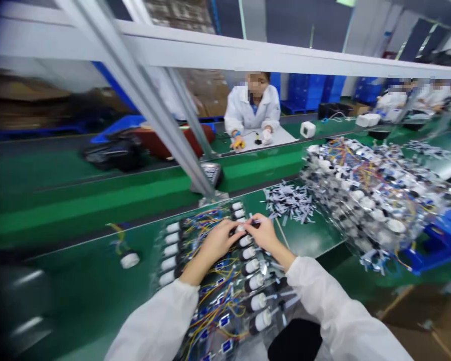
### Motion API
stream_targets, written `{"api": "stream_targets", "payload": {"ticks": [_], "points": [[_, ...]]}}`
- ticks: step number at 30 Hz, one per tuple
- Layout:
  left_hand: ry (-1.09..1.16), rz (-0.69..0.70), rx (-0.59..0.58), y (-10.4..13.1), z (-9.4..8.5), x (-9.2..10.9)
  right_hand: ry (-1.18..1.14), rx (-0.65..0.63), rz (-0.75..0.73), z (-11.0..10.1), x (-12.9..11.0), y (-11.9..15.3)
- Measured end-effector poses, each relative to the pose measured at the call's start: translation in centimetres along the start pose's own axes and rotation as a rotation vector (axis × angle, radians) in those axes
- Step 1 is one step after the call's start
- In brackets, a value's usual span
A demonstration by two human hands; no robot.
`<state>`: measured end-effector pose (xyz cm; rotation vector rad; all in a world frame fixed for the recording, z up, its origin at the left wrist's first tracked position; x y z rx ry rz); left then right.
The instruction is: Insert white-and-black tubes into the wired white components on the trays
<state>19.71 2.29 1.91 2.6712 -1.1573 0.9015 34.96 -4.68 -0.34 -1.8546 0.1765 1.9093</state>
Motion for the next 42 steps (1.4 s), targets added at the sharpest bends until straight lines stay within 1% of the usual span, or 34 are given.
{"api": "stream_targets", "payload": {"ticks": [5,12,16,23,25,27,30,34,38,42], "points": [[0.031,-0.017,0.016,0.0,-0.5,0.9,0.063,-0.065,-0.035,-0.2,0.0,-0.4],[0.048,-0.012,0.050,0.0,-0.5,1.3,0.124,-0.057,-0.016,-0.1,-0.6,-0.5],[0.034,-0.007,0.050,0.1,-0.6,1.6,0.166,-0.059,-0.014,-0.2,-0.4,-0.5],[0.000,-0.033,0.055,0.1,-0.5,1.4,0.270,-0.103,-0.094,-0.4,-0.7,-0.4],[-0.010,-0.030,0.060,0.1,-0.5,1.4,0.246,-0.133,-0.074,-0.5,-0.9,-0.4],[-0.015,-0.036,0.061,0.0,-0.5,1.4,0.174,-0.160,-0.031,-0.6,-1.0,-0.5],[-0.018,-0.046,0.059,-0.1,-0.4,1.3,0.112,-0.145,-0.015,-0.8,-1.3,-0.5],[-0.029,-0.035,0.058,-0.1,-0.3,1.3,0.173,-0.117,-0.040,-0.9,-1.6,-0.6],[-0.033,-0.030,0.061,-0.2,-0.3,1.3,0.244,-0.138,-0.074,-0.7,-1.8,-0.6],[-0.029,-0.033,0.056,-0.3,-0.3,1.3,0.251,-0.159,-0.077,-0.6,-1.5,-0.8]]}}
Point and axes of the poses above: each hand's wrist, its own y-axis away from the middle knuckle, its own z-axis out of the palm, x = y × z, the point moved 6 cm from there along -y, towards the middle knuckle, and after that the axes turned 8 degrees about -z, right-handed, at the moved point
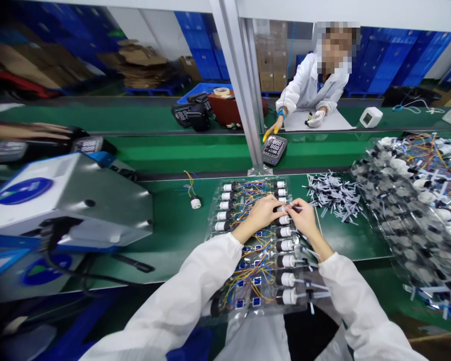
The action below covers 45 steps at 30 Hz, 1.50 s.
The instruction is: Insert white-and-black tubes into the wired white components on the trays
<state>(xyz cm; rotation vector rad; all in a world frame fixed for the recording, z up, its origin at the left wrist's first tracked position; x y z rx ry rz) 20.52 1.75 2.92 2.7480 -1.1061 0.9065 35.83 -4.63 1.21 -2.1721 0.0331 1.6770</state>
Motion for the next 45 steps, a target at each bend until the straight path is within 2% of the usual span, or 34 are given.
{"api": "stream_targets", "payload": {"ticks": [6,13,17,21,23,25,27,29,31,33,35,38,41,45], "points": [[0.019,0.046,-0.032,0.1,0.0,0.4,0.025,-0.044,0.020,0.1,0.6,0.1],[0.039,0.026,0.013,0.2,-0.2,0.4,-0.074,-0.048,0.013,-0.1,0.7,0.0],[-0.013,0.019,0.047,0.7,-0.5,0.5,-0.157,0.047,0.038,-0.4,2.0,-0.1],[-0.061,-0.001,0.057,0.7,-1.4,0.8,-0.330,0.199,0.087,-1.2,2.8,-0.2],[-0.110,-0.037,0.096,0.0,-2.2,0.8,-0.410,0.253,0.084,-2.3,2.3,-0.4],[-0.182,-0.042,0.099,-0.8,-2.6,0.9,-0.391,0.286,0.054,-4.3,1.4,-0.8],[-0.237,0.005,0.038,-1.6,-2.3,0.9,-0.284,0.303,0.025,-6.8,0.2,-1.4],[-0.246,0.043,-0.009,-1.9,-1.7,0.7,-0.117,0.262,0.034,-9.2,-0.9,-2.1],[-0.233,0.059,-0.005,-1.8,-1.2,0.2,0.164,0.099,0.108,-10.5,-1.3,-2.8],[-0.213,0.062,0.023,-1.5,-1.1,-0.3,0.456,-0.104,0.198,-10.9,-1.2,-3.4],[-0.193,0.069,0.036,-1.3,-1.1,-0.6,0.634,-0.213,0.230,-10.7,-1.2,-4.1],[-0.173,0.079,0.020,-1.2,-1.2,-0.6,0.917,-0.210,0.196,-9.4,-1.6,-5.9],[-0.181,0.071,0.002,-1.1,-1.2,-0.4,1.253,-0.246,0.231,-7.2,-1.4,-7.9],[-0.198,0.018,0.068,-0.8,-1.6,-0.4,1.303,-0.294,0.280,-5.2,-0.4,-8.9]]}}
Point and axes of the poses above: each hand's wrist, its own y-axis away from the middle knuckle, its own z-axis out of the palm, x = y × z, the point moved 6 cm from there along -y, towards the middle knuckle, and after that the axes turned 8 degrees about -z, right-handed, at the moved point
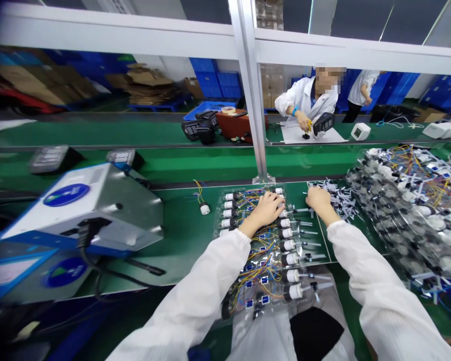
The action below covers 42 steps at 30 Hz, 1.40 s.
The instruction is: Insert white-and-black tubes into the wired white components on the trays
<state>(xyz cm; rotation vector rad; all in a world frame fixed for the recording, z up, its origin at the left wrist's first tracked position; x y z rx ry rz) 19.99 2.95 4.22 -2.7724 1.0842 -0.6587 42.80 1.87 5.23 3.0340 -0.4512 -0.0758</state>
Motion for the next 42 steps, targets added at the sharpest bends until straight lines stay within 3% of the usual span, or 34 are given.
{"api": "stream_targets", "payload": {"ticks": [12,17,20,23,26,29,35,42], "points": [[0.070,-0.008,-0.019,-0.3,0.0,-0.7,0.004,-0.043,0.007,0.9,-0.2,-0.4],[0.060,-0.026,-0.026,-0.4,0.5,-1.2,-0.050,0.024,-0.028,-1.2,0.1,-0.2],[0.083,-0.033,-0.031,-0.5,0.5,-1.2,-0.305,0.174,-0.153,-3.9,-0.7,0.3],[0.122,-0.046,-0.034,-0.6,0.3,-1.2,-0.823,0.167,-0.266,-4.5,-3.1,0.8],[0.135,-0.039,-0.031,-0.6,0.3,-1.3,-1.353,0.145,-0.279,-3.1,-5.9,1.0],[0.132,-0.016,-0.016,-0.6,0.4,-1.4,-1.610,0.173,-0.205,-0.2,-7.2,1.0],[0.199,-0.054,-0.001,-0.7,0.5,-1.7,-1.774,0.117,-0.175,4.3,-6.5,1.4],[0.208,-0.112,0.015,-0.6,0.1,-1.8,-1.661,0.247,-0.221,4.4,-5.9,2.1]]}}
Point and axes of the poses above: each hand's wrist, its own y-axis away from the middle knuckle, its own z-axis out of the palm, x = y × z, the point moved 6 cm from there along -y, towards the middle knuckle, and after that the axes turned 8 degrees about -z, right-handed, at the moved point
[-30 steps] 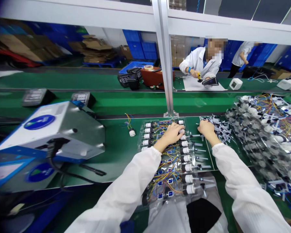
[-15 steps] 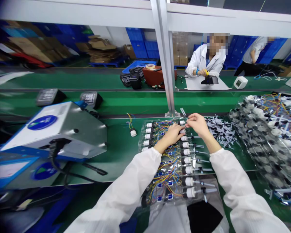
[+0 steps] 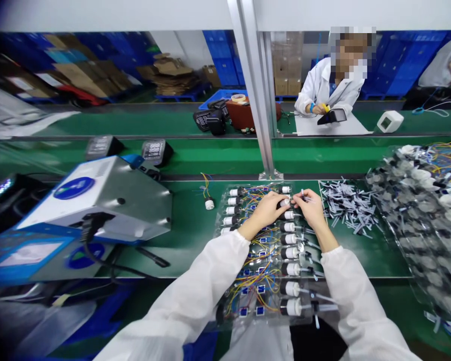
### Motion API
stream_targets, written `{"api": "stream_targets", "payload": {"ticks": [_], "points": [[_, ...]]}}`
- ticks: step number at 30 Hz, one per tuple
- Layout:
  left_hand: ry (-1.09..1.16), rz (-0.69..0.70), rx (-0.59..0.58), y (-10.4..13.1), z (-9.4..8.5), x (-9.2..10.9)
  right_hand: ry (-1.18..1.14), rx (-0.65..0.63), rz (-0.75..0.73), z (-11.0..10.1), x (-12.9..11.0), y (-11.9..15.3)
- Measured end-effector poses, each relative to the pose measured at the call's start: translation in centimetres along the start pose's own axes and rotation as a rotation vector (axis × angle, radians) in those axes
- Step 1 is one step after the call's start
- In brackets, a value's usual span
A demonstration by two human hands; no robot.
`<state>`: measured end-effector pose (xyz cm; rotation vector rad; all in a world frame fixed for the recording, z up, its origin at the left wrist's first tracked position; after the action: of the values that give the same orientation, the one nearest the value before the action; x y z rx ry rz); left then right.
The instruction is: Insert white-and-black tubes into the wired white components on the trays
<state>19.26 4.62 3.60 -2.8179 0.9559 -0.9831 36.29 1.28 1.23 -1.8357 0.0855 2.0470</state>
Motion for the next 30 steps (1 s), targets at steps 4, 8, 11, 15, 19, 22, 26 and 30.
{"api": "stream_targets", "payload": {"ticks": [4,8,11,15,19,22,26,30], "points": [[0.019,-0.020,0.017,0.1,-0.2,0.0,0.172,-0.067,-0.092,0.4,-0.4,0.2],[0.044,-0.018,0.016,0.0,-0.3,0.1,0.141,-0.103,-0.063,0.7,0.2,0.4],[0.055,-0.025,0.013,0.0,-0.3,0.1,0.102,-0.101,-0.033,0.7,0.7,0.6],[0.049,-0.045,0.013,0.0,0.0,-0.2,0.070,-0.060,-0.010,0.6,1.1,0.6],[0.049,-0.042,0.025,0.0,0.1,-0.4,0.014,-0.032,0.010,0.7,1.2,0.7],[0.047,-0.041,0.024,-0.1,0.1,-0.5,0.020,-0.047,0.007,0.8,1.3,0.7],[0.005,-0.047,0.015,-0.2,0.4,-0.6,0.094,-0.068,-0.052,0.5,1.5,0.6],[-0.061,-0.027,-0.005,-0.4,0.9,-0.6,0.157,-0.075,-0.079,0.2,2.0,0.4]]}}
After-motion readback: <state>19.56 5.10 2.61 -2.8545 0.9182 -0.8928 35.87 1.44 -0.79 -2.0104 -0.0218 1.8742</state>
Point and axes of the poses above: each hand's wrist, its own y-axis away from the middle knuckle, its own z-axis out of the palm, x = y × z, the point moved 6 cm from there along -y, towards the middle knuckle, and after that the axes turned 8 degrees about -z, right-handed, at the moved point
